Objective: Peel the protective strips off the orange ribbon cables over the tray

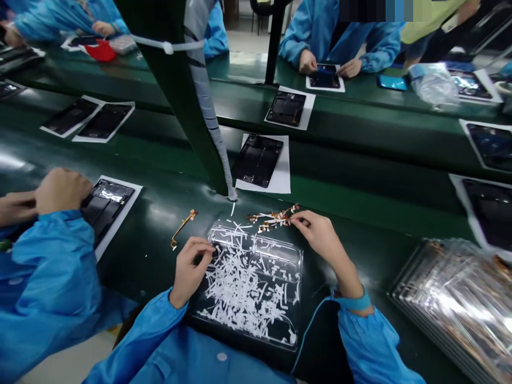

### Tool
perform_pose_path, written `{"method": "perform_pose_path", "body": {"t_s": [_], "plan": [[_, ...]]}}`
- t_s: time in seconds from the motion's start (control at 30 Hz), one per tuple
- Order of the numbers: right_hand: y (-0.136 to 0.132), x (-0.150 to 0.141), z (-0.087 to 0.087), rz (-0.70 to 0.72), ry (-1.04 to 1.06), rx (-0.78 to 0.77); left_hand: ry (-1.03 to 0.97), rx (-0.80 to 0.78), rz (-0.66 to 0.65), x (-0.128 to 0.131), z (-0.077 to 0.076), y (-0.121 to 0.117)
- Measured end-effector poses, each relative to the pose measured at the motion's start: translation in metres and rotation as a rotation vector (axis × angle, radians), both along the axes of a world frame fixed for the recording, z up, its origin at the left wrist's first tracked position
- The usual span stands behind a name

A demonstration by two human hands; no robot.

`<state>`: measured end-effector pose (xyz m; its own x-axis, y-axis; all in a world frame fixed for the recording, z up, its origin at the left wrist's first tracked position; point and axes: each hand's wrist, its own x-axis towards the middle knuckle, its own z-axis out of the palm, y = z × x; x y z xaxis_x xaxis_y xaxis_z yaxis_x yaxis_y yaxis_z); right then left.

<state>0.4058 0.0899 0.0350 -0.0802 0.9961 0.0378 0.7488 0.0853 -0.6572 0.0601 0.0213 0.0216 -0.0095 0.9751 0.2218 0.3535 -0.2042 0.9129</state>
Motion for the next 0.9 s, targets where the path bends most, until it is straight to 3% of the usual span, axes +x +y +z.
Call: {"method": "perform_pose_path", "body": {"t_s": [0.2,0.33,0.5,0.63,0.8,0.9], "plan": [[-0.034,-0.011,0.028,-0.146,0.054,0.091,-0.008,-0.157,-0.215,0.022,0.013,-0.004],[-0.059,-0.033,0.043,-0.182,0.169,0.051,0.017,-0.145,-0.333,0.04,0.021,-0.011],[-0.106,-0.078,0.059,-0.11,0.371,-0.078,-0.222,-0.24,-0.354,0.056,0.025,-0.016],[-0.129,-0.101,0.055,-0.073,0.458,-0.125,-0.206,-0.144,-0.399,0.061,0.026,-0.014],[-0.139,-0.098,0.038,-0.095,0.491,-0.141,-0.045,-0.087,-0.496,0.061,0.029,-0.011],[-0.141,-0.092,0.028,-0.184,0.501,-0.131,-0.033,-0.06,-0.397,0.064,0.027,-0.014]]}}
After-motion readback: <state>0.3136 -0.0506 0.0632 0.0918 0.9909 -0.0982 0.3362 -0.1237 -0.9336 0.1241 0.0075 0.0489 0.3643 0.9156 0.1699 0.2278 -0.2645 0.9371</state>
